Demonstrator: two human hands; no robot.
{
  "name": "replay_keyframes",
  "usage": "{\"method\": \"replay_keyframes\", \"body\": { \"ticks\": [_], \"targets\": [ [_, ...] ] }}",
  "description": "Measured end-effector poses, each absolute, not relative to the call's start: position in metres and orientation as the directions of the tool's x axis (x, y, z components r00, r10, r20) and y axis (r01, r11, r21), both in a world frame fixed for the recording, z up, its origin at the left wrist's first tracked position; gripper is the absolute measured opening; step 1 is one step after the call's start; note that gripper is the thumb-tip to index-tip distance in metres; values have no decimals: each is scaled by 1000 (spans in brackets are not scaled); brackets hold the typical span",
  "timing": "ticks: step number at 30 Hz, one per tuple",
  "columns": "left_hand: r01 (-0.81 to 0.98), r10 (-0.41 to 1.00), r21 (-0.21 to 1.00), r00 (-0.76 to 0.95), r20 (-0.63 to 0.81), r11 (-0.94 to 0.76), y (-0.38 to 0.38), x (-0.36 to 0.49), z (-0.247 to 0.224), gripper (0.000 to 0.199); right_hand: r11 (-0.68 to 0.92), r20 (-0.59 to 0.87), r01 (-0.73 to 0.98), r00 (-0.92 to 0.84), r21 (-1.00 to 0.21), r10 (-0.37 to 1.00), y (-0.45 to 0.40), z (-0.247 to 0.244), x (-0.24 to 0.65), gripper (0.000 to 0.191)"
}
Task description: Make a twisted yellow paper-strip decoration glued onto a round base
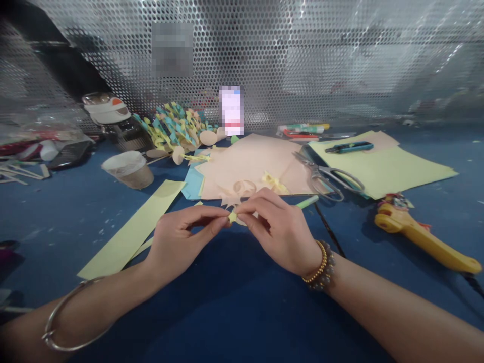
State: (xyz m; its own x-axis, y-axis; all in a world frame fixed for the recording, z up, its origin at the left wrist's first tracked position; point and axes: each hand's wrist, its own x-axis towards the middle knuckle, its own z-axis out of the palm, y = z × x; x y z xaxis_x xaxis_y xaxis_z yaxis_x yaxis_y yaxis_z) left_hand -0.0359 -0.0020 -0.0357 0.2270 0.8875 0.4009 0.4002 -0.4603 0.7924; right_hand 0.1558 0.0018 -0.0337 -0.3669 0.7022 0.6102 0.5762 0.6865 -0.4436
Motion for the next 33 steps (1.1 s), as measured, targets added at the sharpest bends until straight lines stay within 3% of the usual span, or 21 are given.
{"method": "replay_keyframes", "body": {
  "ticks": [11,14,19,21,25,29,33],
  "targets": [
    [513,811,637,254,528,-576,-5,-37,-32,9,681,606,588,-367,-436,705,-2,-32,155,7],
    [452,852,723,251,458,-522,-5,-37,-33,9,673,611,597,-352,-437,709,-2,-33,154,8],
    [92,930,960,287,228,-264,-1,-33,-35,15,697,659,582,-333,-418,674,0,-35,155,7],
    [21,935,979,301,188,-204,0,-32,-34,17,703,652,573,-347,-422,674,0,-35,156,7],
    [50,946,982,280,161,-182,-1,-30,-33,17,689,620,562,-354,-458,701,0,-35,156,8],
    [14,951,992,286,116,-125,0,-30,-35,27,702,576,540,-419,-464,702,2,-36,157,23],
    [-46,945,997,316,78,-67,2,-30,-36,29,708,546,512,-454,-486,704,6,-33,158,17]
  ]
}}
